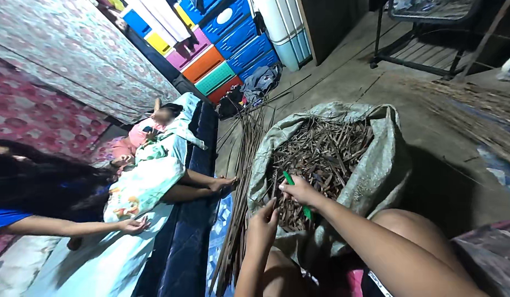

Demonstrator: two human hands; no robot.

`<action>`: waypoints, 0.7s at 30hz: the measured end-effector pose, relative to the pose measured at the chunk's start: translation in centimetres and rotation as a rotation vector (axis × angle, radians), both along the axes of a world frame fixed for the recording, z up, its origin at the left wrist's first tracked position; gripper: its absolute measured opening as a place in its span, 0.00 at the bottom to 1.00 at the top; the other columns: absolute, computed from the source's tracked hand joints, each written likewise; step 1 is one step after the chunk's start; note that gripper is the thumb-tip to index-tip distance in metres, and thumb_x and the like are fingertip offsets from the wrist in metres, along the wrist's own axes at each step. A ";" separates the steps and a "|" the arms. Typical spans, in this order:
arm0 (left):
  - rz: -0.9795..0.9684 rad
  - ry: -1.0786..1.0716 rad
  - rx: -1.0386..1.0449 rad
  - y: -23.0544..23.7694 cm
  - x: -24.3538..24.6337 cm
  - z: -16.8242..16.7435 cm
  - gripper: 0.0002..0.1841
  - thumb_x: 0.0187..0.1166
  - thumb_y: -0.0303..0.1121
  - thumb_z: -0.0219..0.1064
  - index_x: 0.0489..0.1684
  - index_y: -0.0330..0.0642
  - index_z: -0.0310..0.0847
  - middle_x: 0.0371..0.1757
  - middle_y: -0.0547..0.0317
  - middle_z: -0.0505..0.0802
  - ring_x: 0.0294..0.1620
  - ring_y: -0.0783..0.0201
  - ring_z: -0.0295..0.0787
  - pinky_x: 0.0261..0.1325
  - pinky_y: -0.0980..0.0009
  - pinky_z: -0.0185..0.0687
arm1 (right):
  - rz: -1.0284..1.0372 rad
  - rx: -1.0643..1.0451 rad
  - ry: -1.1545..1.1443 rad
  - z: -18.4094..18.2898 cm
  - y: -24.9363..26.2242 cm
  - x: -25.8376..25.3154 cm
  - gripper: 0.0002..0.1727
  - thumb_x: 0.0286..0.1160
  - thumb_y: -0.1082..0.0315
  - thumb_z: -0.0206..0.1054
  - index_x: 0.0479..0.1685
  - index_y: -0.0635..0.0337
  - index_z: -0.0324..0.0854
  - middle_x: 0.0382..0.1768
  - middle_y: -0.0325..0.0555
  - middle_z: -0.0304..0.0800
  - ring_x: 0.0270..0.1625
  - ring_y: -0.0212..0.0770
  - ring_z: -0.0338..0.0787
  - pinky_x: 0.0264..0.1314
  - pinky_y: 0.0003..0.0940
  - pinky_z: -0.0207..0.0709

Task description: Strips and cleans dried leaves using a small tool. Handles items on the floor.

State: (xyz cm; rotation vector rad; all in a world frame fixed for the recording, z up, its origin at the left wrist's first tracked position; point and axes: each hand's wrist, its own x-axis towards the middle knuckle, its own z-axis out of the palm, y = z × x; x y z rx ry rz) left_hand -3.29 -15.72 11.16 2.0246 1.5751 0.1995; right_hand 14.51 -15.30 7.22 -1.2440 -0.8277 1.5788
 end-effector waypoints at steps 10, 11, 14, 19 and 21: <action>0.121 0.071 0.062 0.4 -0.9 0.1 0.18 0.91 0.41 0.59 0.73 0.49 0.86 0.41 0.54 0.96 0.35 0.60 0.90 0.47 0.55 0.84 | -0.078 0.012 -0.742 3.3 -2.5 0.1 0.28 0.92 0.56 0.54 0.86 0.57 0.62 0.57 0.62 0.90 0.61 0.61 0.92 0.64 0.60 0.81; 0.140 0.076 0.076 0.5 -1.0 0.1 0.18 0.91 0.41 0.59 0.72 0.49 0.86 0.42 0.53 0.96 0.36 0.58 0.90 0.49 0.53 0.84 | -0.062 -0.005 -0.756 3.7 -3.2 -0.5 0.32 0.91 0.55 0.54 0.90 0.56 0.56 0.56 0.62 0.91 0.60 0.62 0.92 0.63 0.60 0.81; 0.136 0.087 0.085 0.5 -0.8 0.3 0.18 0.91 0.40 0.59 0.73 0.52 0.86 0.44 0.52 0.96 0.40 0.57 0.91 0.52 0.51 0.84 | -0.003 -0.063 -0.759 4.1 -4.1 -1.3 0.47 0.91 0.54 0.55 0.99 0.51 0.23 0.54 0.62 0.92 0.58 0.62 0.92 0.65 0.57 0.81; 0.115 0.085 0.080 0.3 -0.4 0.0 0.18 0.91 0.40 0.58 0.74 0.54 0.85 0.44 0.53 0.95 0.38 0.58 0.89 0.49 0.54 0.83 | 0.104 0.025 -0.789 2.7 -3.2 -0.3 0.25 0.93 0.56 0.52 0.79 0.63 0.69 0.56 0.63 0.90 0.62 0.62 0.91 0.65 0.62 0.79; 0.104 0.112 0.103 0.2 0.0 0.1 0.18 0.92 0.40 0.58 0.74 0.54 0.85 0.47 0.51 0.96 0.45 0.55 0.92 0.56 0.49 0.83 | 0.242 0.043 -0.853 3.0 -3.3 -0.7 0.21 0.93 0.56 0.52 0.65 0.64 0.78 0.56 0.64 0.90 0.63 0.63 0.90 0.65 0.63 0.78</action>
